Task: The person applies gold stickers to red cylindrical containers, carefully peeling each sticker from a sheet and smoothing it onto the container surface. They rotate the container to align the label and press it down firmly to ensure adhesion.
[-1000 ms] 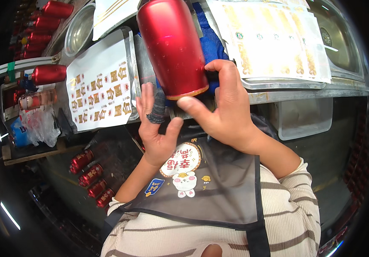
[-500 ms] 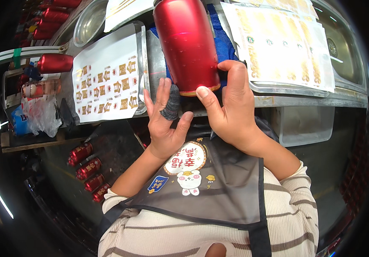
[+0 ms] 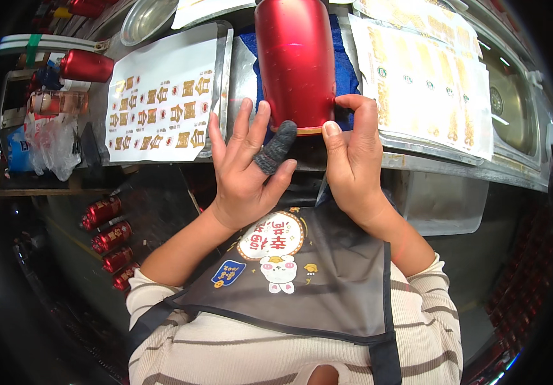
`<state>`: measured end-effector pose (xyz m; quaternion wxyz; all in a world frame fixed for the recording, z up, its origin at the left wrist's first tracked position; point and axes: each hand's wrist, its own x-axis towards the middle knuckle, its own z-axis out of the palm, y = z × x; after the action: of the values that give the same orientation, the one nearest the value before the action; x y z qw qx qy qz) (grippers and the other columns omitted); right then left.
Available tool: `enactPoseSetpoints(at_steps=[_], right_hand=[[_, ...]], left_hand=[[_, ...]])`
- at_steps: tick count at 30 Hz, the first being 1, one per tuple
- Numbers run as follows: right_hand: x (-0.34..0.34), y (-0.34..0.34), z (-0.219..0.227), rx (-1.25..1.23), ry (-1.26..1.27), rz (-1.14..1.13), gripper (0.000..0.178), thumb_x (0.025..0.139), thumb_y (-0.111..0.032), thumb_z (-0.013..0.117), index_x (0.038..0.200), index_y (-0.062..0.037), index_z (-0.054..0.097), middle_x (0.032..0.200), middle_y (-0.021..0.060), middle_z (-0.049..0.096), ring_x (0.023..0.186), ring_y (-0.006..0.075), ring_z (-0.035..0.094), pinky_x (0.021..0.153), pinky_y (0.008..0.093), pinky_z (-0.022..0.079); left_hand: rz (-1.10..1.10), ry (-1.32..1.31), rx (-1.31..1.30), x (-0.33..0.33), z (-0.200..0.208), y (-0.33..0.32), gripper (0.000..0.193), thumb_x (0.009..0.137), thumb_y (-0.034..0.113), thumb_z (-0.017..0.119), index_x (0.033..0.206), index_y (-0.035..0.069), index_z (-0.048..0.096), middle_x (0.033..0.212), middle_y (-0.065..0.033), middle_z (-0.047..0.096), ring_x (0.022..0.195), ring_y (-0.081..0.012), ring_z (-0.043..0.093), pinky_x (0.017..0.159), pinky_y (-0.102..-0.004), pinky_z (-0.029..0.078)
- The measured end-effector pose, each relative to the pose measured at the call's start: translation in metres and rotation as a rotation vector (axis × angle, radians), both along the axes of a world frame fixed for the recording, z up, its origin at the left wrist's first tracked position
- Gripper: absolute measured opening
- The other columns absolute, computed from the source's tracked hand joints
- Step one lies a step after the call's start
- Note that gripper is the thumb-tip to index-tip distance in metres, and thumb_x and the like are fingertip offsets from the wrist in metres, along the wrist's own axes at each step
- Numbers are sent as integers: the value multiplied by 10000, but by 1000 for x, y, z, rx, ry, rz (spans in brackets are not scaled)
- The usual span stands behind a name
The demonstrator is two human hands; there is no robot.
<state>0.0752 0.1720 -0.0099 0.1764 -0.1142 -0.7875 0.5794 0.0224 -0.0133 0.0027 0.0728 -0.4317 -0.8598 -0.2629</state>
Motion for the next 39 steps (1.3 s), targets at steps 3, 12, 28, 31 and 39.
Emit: enactPoseSetpoints(at_steps=[3,12,28,31,39], right_hand=[[-2,1,-3,-67,13,11,298,977,-117,518,1241,15,477,1091,198,546,899,304,579,800,389,476],[19,14,-10,-330,-26,-4,244,981,-36,497,1216,2,547,1034,32,568,720,47,485,655,212,412],[6,13,-8,-283,-26,21,211,956,-105,675,1105,-42,540,833,-57,518,576,-39,378,506,151,282],[6,12,-6,-314,-35,15,216,931,-84,685,1090,-29,549,898,-21,543,569,-20,378,496,171,298],[6,14,-8,-345,-26,48,207,950,-71,653,1122,-37,542,912,-48,544,593,-41,384,520,149,296]], left_hand=[[-5,103,-52,-5,6,3,484,796,144,748,1271,84,677,1524,-241,427,1395,-503,390,1131,-684,117],[-36,282,-82,-14,24,37,286,665,179,813,947,160,769,1503,-181,484,1392,-502,385,1100,-714,157],[138,-492,433,-13,-11,40,730,868,192,751,1483,-14,416,1552,-250,382,1474,-367,323,1210,-520,63],[195,-458,428,-9,-14,46,723,854,192,762,1466,-16,438,1544,-259,388,1486,-374,296,1202,-543,64],[264,-541,485,0,-12,56,758,825,178,775,1474,-10,431,1560,-252,359,1489,-363,287,1193,-513,154]])
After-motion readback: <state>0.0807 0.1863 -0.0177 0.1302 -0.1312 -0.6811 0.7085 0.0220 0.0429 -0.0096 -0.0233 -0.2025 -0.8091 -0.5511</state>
